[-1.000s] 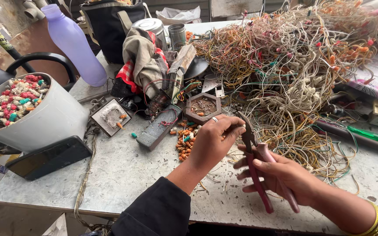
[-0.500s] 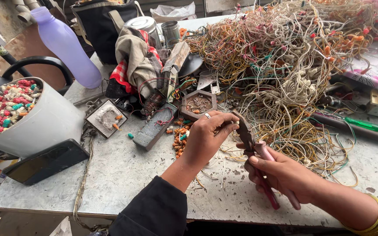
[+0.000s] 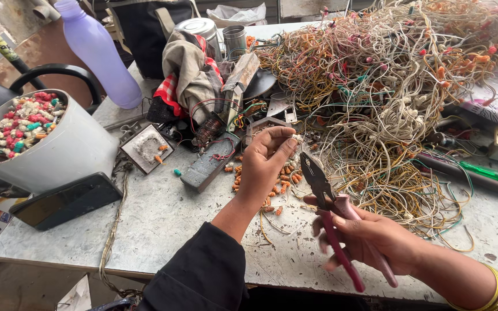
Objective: The person uses pliers to cut the insulation off small wires. They repeatedly pick up a wire, cut the insulation, and drop the wire onto a pile on the table.
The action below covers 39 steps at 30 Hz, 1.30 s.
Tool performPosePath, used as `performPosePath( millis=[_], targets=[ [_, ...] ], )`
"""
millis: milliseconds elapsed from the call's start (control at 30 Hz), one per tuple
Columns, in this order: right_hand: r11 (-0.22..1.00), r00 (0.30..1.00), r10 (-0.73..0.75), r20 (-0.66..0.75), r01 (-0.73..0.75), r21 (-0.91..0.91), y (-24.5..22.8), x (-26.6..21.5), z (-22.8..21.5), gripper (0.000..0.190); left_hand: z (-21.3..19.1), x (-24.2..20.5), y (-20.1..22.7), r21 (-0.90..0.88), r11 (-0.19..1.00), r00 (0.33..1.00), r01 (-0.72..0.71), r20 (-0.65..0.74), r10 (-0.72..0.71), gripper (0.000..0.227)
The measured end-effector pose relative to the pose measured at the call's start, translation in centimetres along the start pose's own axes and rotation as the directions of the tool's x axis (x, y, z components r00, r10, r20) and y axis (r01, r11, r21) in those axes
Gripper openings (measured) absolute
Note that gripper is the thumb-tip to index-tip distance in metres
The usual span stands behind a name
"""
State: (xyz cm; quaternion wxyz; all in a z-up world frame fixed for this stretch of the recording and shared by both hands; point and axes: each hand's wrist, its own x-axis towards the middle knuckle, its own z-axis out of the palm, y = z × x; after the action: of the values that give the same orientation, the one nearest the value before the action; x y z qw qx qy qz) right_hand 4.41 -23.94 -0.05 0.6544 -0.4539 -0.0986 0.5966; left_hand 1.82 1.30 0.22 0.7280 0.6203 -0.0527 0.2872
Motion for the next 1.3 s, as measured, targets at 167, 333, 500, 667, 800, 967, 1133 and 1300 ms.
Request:
performPosePath(
  millis=[167,333,500,667,800,967,1133,1300],
  targets=[
    [0.996,0.996,-0.068,-0.057,0.065,-0.067,0.9,0.5,-1.3,0.053,0.0,0.0,-0.1,0.119,0.993,0.998,-0.021,-0.061,0.029,0.020],
    [0.995,0.994,-0.103,0.023,0.103,-0.001,0.9,0.4,-2.1,0.051,0.1,-0.4,0.0,0.135,0.985,0.993,-0.107,-0.036,0.113,0.016],
    [0.993,0.976,-0.111,0.188,0.114,-0.004,0.2,-0.1,-0.7,0.053,0.9,-1.0,0.8,0.257,0.956,0.989,-0.145,0.000,0.150,0.016],
    [0.993,0.984,-0.108,0.142,0.112,-0.022,-0.6,-0.3,0.4,0.061,1.4,-1.3,2.0,0.343,0.890,0.954,-0.300,0.115,0.277,0.013],
    [0.983,0.974,-0.167,0.155,0.176,-0.048,-1.0,-0.4,0.3,0.073,1.6,-1.7,2.4,0.342,0.883,0.942,-0.321,0.215,0.259,0.013],
    [0.972,0.975,-0.206,0.086,0.214,-0.094,-1.2,-0.5,0.1,0.079,1.8,-1.7,2.7,0.264,0.938,0.951,-0.225,0.268,0.153,0.014],
    [0.962,0.967,-0.221,0.130,0.238,-0.131,-1.4,-0.8,0.0,0.079,1.9,-1.6,2.8,0.262,0.939,0.940,-0.225,0.313,0.138,0.013],
    [0.957,0.972,-0.221,0.075,0.231,-0.176,-1.3,-0.7,0.2,0.084,2.0,-1.6,2.6,0.245,0.955,0.947,-0.167,0.308,0.086,0.014]
  ],
)
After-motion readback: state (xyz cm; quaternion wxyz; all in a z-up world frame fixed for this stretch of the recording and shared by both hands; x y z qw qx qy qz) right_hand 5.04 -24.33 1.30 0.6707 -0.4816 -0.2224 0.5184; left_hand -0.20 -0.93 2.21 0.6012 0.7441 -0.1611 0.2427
